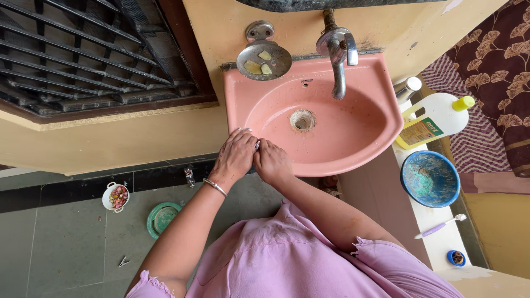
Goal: The person cleans a bathroom sink and its surrounding shelf using a scouring pad and a brush. They apply liquid cleaner to the surfaces, scrub the faucet and the basin with the pad, and use the brush to scrub the drain area and the shelf edge.
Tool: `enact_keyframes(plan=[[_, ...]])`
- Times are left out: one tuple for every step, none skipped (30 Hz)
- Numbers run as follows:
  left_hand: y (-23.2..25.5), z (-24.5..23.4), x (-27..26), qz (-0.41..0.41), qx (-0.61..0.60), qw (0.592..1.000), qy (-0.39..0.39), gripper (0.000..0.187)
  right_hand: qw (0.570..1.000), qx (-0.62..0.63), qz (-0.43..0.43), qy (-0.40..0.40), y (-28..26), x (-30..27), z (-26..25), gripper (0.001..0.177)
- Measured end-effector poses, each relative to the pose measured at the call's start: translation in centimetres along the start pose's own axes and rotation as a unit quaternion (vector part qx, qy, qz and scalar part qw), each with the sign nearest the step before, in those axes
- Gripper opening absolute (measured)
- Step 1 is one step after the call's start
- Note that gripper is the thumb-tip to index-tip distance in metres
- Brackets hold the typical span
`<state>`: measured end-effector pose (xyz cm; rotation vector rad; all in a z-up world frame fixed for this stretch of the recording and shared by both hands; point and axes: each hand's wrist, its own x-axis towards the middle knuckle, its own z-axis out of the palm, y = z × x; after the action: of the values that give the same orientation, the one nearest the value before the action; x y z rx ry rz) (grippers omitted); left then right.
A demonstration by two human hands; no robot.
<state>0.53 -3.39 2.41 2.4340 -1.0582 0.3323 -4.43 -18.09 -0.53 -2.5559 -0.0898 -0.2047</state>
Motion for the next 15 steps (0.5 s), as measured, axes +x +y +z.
enact_keyframes(plan=[[-0.4, -0.1, 0.1, 0.020, -0.004, 1.000, 0.020, 0.018, 1.000, -0.001, 0.002, 0.002, -0.4, 0.2, 0.1, 0.024], [-0.6, 0.0, 0.1, 0.023, -0.006, 1.000, 0.020, 0.018, 1.000, -0.008, 0.012, 0.010, -0.9, 0.3, 0.1, 0.024], [-0.7, 0.1, 0.3, 0.023, 0.002, 1.000, 0.008, 0.017, 0.999, -0.015, 0.022, 0.017, -1.2, 0.4, -0.2, 0.023], [-0.8, 0.2, 0.5, 0.022, 0.009, 1.000, -0.004, 0.017, 0.999, -0.016, 0.025, 0.020, -1.4, 0.3, -0.5, 0.023], [-0.7, 0.4, 0.6, 0.026, 0.007, 1.000, -0.005, 0.017, 0.996, -0.042, -0.006, 0.075, -1.6, -0.1, -0.9, 0.021], [-0.4, 0.6, 0.6, 0.027, 0.009, 1.000, 0.001, 0.018, 0.989, -0.068, -0.036, 0.129, -1.7, -0.4, -1.1, 0.019], [-0.1, 0.8, 0.5, 0.028, 0.010, 1.000, 0.006, 0.018, 0.989, -0.069, -0.031, 0.130, -1.5, -0.4, -1.4, 0.019], [0.1, 1.1, 0.5, 0.032, 0.008, 0.999, 0.002, 0.018, 0.994, -0.060, -0.018, 0.094, -1.1, -0.5, -1.6, 0.019], [0.6, 1.5, 0.5, 0.005, 0.016, 1.000, -0.027, 0.019, 0.997, -0.051, -0.004, 0.059, -0.5, -0.7, -1.8, 0.019], [1.2, 2.0, 0.5, -0.021, 0.025, 0.998, -0.056, 0.020, 0.997, -0.051, 0.001, 0.059, 0.2, -1.2, -2.1, 0.019], [2.0, 2.7, 0.7, -0.016, 0.023, 0.998, -0.058, 0.020, 0.998, -0.043, 0.017, 0.035, 1.0, -1.6, -2.4, 0.018], [3.1, 3.5, 0.7, -0.044, 0.034, 0.996, -0.065, 0.020, 0.999, -0.035, 0.034, 0.010, 1.7, -2.1, -2.8, 0.018], [4.2, 4.2, 0.9, -0.070, 0.046, 0.994, -0.072, 0.021, 0.998, -0.036, 0.040, 0.014, 2.5, -2.8, -3.3, 0.018], [5.2, 4.9, 1.1, -0.063, 0.043, 0.994, -0.074, 0.021, 0.998, -0.045, 0.033, 0.029, 3.3, -3.5, -3.9, 0.017], [6.3, 5.7, 1.4, -0.071, 0.034, 0.993, -0.089, 0.021, 0.997, -0.055, 0.028, 0.043, 4.1, -4.2, -4.6, 0.017]])
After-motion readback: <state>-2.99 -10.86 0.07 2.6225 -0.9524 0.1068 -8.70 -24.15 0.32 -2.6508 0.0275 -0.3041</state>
